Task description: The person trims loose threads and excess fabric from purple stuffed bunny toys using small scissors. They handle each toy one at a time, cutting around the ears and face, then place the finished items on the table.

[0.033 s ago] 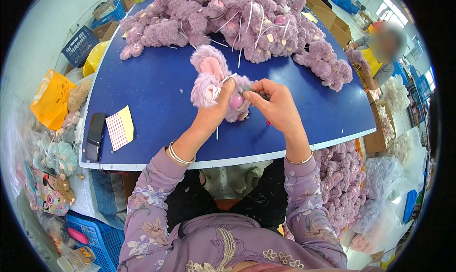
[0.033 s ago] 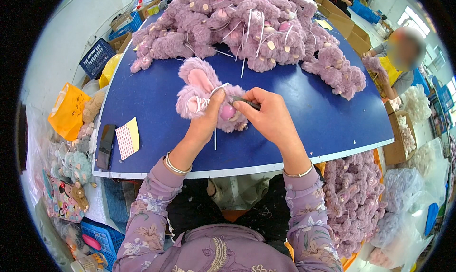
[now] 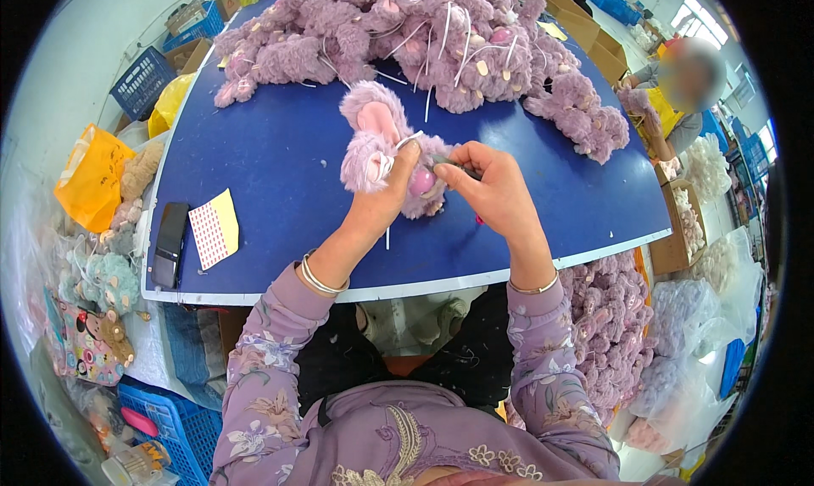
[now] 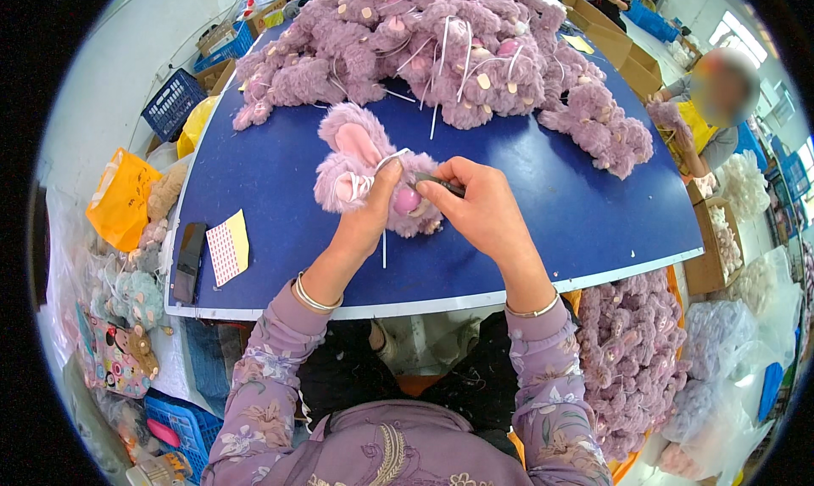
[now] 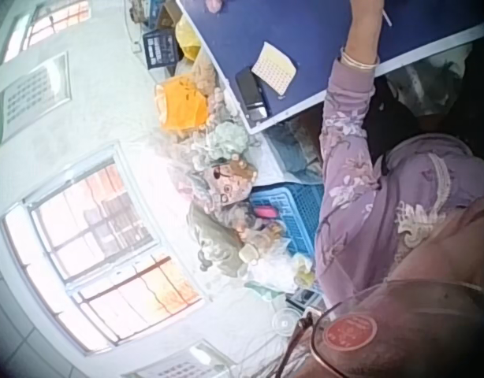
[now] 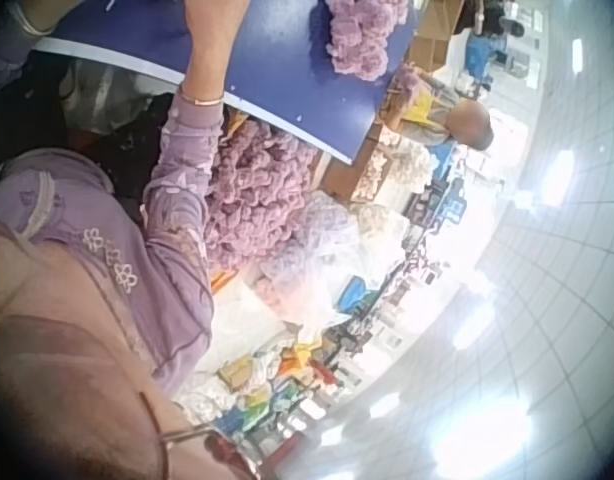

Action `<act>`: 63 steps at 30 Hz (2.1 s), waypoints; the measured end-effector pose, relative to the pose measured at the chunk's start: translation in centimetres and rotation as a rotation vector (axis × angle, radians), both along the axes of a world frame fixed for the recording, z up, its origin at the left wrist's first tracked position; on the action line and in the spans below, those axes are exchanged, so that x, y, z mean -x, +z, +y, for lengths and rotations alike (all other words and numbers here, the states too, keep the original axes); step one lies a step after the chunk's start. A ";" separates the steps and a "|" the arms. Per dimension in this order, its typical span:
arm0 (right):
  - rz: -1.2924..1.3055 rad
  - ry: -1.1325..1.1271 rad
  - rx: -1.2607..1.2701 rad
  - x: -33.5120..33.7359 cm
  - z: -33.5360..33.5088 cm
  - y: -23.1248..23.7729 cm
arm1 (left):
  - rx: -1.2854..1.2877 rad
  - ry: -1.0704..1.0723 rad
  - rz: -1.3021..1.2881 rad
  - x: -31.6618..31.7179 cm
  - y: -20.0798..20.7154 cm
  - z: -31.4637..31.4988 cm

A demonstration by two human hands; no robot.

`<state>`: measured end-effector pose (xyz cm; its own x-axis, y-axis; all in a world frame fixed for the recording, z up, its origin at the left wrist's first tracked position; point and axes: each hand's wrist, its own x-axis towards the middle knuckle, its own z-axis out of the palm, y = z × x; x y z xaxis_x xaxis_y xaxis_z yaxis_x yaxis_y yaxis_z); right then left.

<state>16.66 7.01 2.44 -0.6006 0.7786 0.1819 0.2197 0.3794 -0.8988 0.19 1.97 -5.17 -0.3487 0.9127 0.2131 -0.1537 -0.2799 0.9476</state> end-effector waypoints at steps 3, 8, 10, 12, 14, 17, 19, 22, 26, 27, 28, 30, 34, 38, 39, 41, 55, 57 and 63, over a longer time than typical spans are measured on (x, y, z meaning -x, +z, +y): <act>-0.003 0.001 -0.009 0.0 -0.1 0.1 | -0.031 0.033 -0.009 -0.1 0.1 0.0; -0.001 0.002 0.003 0.0 0.1 -0.1 | 0.077 -0.067 -0.006 0.5 -0.4 -0.1; -0.003 -0.003 0.003 0.0 0.1 -0.1 | 0.072 -0.054 0.001 0.3 -0.2 -0.2; -0.015 -0.009 -0.003 -0.1 0.1 0.0 | 0.070 -0.049 0.006 0.1 0.3 -0.5; -0.012 -0.009 0.004 0.0 0.0 0.1 | 0.038 -0.026 -0.008 -0.1 0.5 -0.4; -0.013 -0.007 -0.001 0.0 0.0 0.1 | 0.010 -0.002 -0.017 -0.1 0.3 -0.2; -0.007 -0.006 -0.005 0.0 0.0 0.1 | 0.081 -0.040 0.033 0.2 0.2 -0.4; 0.027 0.010 0.004 0.1 0.2 -0.5 | 0.107 -0.035 0.032 0.2 0.2 -0.5; 0.175 0.091 0.149 0.5 0.7 -1.4 | 0.022 -0.018 -0.016 0.0 0.2 -0.3; 0.231 0.119 0.213 0.5 0.7 -1.4 | -0.021 0.000 -0.054 -0.4 0.5 -0.2; 0.297 0.154 0.300 0.5 0.9 -1.5 | -0.065 0.018 -0.092 -0.6 0.8 -0.1; 0.428 0.224 0.475 0.3 1.2 -1.7 | -0.061 0.041 -0.116 -0.7 0.9 0.0; 0.194 0.088 0.163 0.3 0.6 -0.8 | 0.017 -0.058 -0.097 0.3 0.0 0.0; 0.005 0.028 -0.038 0.1 -0.1 -0.4 | 0.048 -0.057 -0.089 0.3 -0.4 0.1; -0.024 0.019 -0.071 0.1 -0.3 -0.3 | 0.064 -0.052 -0.068 0.4 -0.3 0.0; -0.038 -0.007 -0.080 0.1 -0.8 0.3 | 0.060 -0.043 -0.032 0.3 -0.1 -0.2; -0.094 -0.049 -0.119 0.1 -1.0 0.9 | -0.040 0.028 -0.047 -0.4 0.2 0.0; -0.099 -0.048 -0.143 0.0 -1.0 0.9 | -0.041 0.027 -0.047 -0.5 0.5 -0.2; -0.084 -0.042 -0.091 0.1 -1.0 0.9 | -0.034 0.010 -0.064 -0.4 0.3 0.0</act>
<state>16.58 6.00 3.29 -0.5840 0.7858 0.2036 0.3098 0.4476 -0.8389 0.55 1.93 -4.88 -0.3715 0.9018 0.2208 -0.2109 -0.3136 0.9258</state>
